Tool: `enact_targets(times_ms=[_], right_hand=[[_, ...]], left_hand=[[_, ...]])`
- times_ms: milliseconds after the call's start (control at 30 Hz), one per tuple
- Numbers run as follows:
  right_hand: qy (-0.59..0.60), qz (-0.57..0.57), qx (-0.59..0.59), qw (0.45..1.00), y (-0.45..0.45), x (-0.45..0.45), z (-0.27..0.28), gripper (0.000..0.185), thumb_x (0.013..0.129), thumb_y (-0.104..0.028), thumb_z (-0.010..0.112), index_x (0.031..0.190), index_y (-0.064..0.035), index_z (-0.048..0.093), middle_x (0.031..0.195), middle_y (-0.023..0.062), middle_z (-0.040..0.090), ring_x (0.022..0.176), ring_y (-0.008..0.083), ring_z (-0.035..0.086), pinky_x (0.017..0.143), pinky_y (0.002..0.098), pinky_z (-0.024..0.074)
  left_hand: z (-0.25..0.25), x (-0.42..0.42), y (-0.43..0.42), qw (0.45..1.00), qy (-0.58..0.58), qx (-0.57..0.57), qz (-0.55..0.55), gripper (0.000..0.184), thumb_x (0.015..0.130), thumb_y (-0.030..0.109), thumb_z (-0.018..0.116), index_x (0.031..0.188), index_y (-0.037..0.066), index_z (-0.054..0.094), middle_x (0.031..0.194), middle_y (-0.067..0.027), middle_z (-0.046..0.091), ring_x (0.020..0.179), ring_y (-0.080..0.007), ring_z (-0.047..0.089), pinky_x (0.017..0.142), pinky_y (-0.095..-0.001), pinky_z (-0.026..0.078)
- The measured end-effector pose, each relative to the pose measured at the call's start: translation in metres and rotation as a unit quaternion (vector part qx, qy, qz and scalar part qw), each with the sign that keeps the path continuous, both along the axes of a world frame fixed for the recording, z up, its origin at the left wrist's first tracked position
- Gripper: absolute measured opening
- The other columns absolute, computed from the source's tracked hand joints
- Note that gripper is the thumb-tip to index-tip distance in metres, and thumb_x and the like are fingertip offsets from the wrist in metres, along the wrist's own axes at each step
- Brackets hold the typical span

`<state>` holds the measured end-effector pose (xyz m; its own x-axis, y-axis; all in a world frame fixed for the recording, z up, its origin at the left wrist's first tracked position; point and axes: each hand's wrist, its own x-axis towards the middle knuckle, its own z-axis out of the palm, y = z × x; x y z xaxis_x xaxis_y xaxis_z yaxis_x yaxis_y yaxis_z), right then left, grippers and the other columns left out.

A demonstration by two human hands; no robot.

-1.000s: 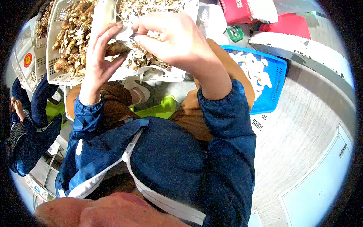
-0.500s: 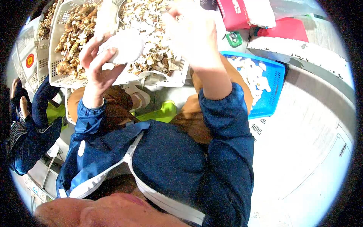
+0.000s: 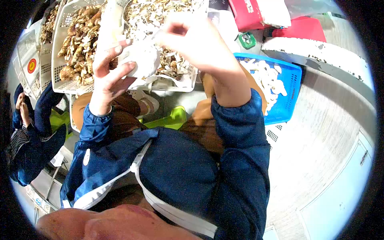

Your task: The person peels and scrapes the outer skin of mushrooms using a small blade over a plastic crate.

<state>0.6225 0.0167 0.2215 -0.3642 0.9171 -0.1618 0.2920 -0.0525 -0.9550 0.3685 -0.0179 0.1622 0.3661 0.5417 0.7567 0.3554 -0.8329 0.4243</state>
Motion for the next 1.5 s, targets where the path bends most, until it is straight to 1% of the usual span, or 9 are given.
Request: enact_targets(times_ms=[167, 233, 333, 467, 600, 700, 933, 1033, 1500], right_hand=[[-0.078, -0.116, 0.259, 0.956, 0.011, 0.005, -0.028, 0.020, 0.084, -0.020, 0.077, 0.083, -0.0015, 0.069, 0.075, 0.0036, 0.065, 0.071, 0.0084, 0.058, 0.065, 0.0258, 0.0459], [0.027, -0.131, 0.031, 0.990, 0.000, -0.013, -0.001, 0.016, 0.089, -0.018, 0.076, 0.088, -0.0034, 0.070, 0.076, -0.0017, 0.064, 0.072, 0.0058, 0.055, 0.068, 0.0223, 0.0450], [0.113, -0.146, -0.007, 0.983, -0.006, -0.037, -0.024, 0.015, 0.092, -0.018, 0.076, 0.091, -0.0044, 0.069, 0.079, -0.0040, 0.064, 0.073, 0.0042, 0.054, 0.066, 0.0222, 0.0429], [0.240, -0.058, -0.106, 0.963, -0.023, -0.070, -0.053, 0.015, 0.093, -0.018, 0.074, 0.090, -0.0048, 0.068, 0.094, -0.0001, 0.067, 0.086, 0.0075, 0.059, 0.077, 0.0247, 0.0475], [0.222, -0.024, -0.137, 0.965, -0.034, -0.086, -0.067, 0.015, 0.092, -0.018, 0.074, 0.089, -0.0047, 0.068, 0.132, 0.0116, 0.059, 0.093, 0.0118, 0.060, 0.084, 0.0273, 0.0480], [0.271, -0.043, -0.176, 0.945, -0.037, -0.095, -0.071, 0.014, 0.092, -0.018, 0.074, 0.090, -0.0056, 0.068, 0.143, 0.0150, 0.052, 0.102, 0.0146, 0.061, 0.091, 0.0299, 0.0477], [0.291, -0.091, -0.099, 0.947, -0.001, -0.073, -0.060, 0.016, 0.089, -0.019, 0.079, 0.089, -0.0063, 0.070, 0.141, 0.0192, 0.055, 0.117, 0.0195, 0.060, 0.101, 0.0328, 0.0446], [0.194, -0.072, -0.006, 0.978, 0.011, -0.055, -0.052, 0.019, 0.087, -0.021, 0.081, 0.089, -0.0063, 0.070, 0.137, 0.0157, 0.058, 0.116, 0.0183, 0.060, 0.095, 0.0307, 0.0489], [-0.047, 0.000, 0.366, 0.929, -0.010, -0.067, -0.041, 0.012, 0.085, -0.015, 0.073, 0.089, -0.0040, 0.068, 0.099, 0.0122, 0.069, 0.091, 0.0337, 0.067, 0.077, 0.0403, 0.0551]], left_hand=[[-0.003, 0.004, -0.002, 0.987, -0.126, -0.103, -0.002, 0.069, 0.067, 0.003, 0.087, 0.127, 0.012, 0.055, 0.127, -0.0138, 0.054, 0.115, -0.0331, 0.065, 0.093, -0.0445, 0.059], [0.001, 0.004, -0.012, 0.879, -0.271, -0.385, 0.073, 0.085, 0.078, 0.002, 0.084, 0.144, 0.008, 0.030, 0.133, -0.0192, 0.052, 0.125, -0.0299, 0.057, 0.098, -0.0426, 0.057], [-0.014, -0.014, 0.008, 0.713, -0.493, -0.497, 0.034, 0.083, 0.082, 0.000, 0.080, 0.146, 0.003, 0.027, 0.134, -0.0192, 0.053, 0.125, -0.0248, 0.055, 0.103, -0.0417, 0.050], [-0.011, -0.017, 0.005, 0.604, -0.581, -0.546, -0.012, 0.048, 0.093, 0.014, 0.074, 0.136, 0.013, 0.053, 0.125, -0.0063, 0.062, 0.118, -0.0198, 0.058, 0.105, -0.0435, 0.046], [-0.007, -0.018, 0.010, 0.501, -0.664, -0.554, -0.036, 0.067, 0.104, 0.057, 0.045, 0.143, 0.002, 0.048, 0.136, -0.0161, 0.058, 0.127, -0.0277, 0.055, 0.109, -0.0423, 0.044], [-0.014, -0.025, 0.012, 0.464, -0.683, -0.564, 0.009, 0.061, 0.102, 0.048, 0.055, 0.139, 0.000, 0.052, 0.136, -0.0155, 0.058, 0.126, -0.0281, 0.056, 0.111, -0.0416, 0.043], [-0.008, -0.025, 0.010, 0.514, -0.657, -0.543, -0.090, 0.062, 0.096, 0.033, 0.056, 0.148, 0.001, 0.045, 0.151, -0.0190, 0.048, 0.139, -0.0330, 0.046, 0.123, -0.0499, 0.028], [0.003, -0.024, 0.007, 0.470, -0.633, -0.573, -0.225, 0.064, 0.099, 0.034, 0.057, 0.150, 0.000, 0.040, 0.148, -0.0200, 0.050, 0.136, -0.0301, 0.050, 0.118, -0.0490, 0.036], [-0.015, 0.003, -0.010, 0.600, -0.529, -0.597, -0.060, 0.048, 0.100, 0.031, 0.062, 0.139, 0.005, 0.054, 0.112, -0.0061, 0.065, 0.107, -0.0159, 0.062, 0.097, -0.0379, 0.051]])
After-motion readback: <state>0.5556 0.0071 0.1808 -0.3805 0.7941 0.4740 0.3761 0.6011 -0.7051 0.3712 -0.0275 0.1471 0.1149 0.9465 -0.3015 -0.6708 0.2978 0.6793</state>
